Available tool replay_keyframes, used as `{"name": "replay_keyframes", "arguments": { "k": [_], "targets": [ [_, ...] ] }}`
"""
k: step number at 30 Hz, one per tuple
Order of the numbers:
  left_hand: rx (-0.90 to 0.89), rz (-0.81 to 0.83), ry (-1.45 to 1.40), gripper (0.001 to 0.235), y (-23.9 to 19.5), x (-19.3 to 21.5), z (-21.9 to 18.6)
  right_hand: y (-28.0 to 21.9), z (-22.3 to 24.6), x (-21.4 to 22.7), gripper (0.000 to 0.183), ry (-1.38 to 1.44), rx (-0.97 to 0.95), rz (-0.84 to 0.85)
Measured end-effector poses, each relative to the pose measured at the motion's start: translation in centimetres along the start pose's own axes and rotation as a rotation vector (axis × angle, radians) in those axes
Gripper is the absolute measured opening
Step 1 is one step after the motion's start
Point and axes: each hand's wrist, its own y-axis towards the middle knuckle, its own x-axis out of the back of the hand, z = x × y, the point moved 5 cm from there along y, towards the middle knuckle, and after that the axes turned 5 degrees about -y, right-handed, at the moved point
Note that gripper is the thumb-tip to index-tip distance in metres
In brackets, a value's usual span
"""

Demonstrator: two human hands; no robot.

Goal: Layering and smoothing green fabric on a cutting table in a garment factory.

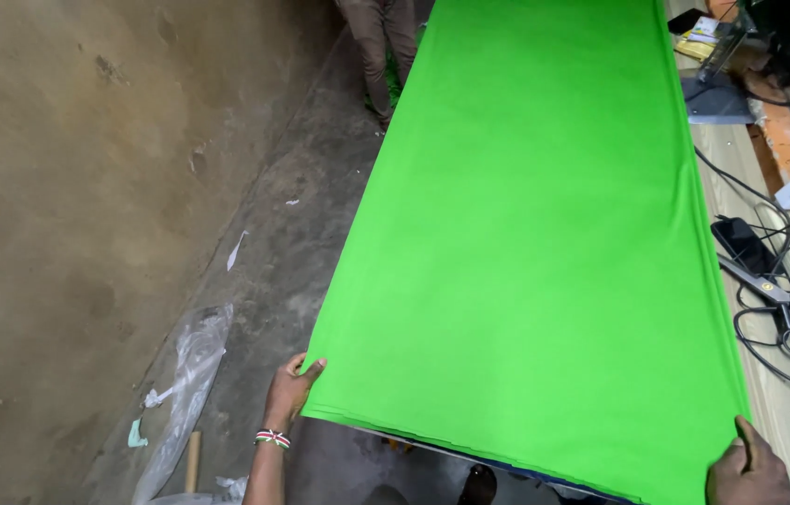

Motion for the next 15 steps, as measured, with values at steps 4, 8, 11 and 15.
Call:
{"name": "replay_keyframes", "arguments": {
  "k": [4,8,11,15],
  "targets": [
    [0.053,0.143,-0.194,0.061,0.3,-0.1,-0.8,0.5,-0.3,0.2,0.043,0.133,-0.051,0.048],
    [0.066,0.314,-0.253,0.062,-1.2,-0.4,-1.9,0.7,-3.2,-4.8,0.048,-0.294,0.121,-0.086],
    [0.079,0.431,-0.345,0.070,-0.6,-1.2,-0.3,-2.4,0.0,-6.3,0.043,-0.136,0.126,-0.229],
    [-0.038,0.530,-0.436,0.066,1.0,-1.6,1.9,-9.1,13.9,-3.7,0.033,0.443,-0.014,-0.046]
  ]
}}
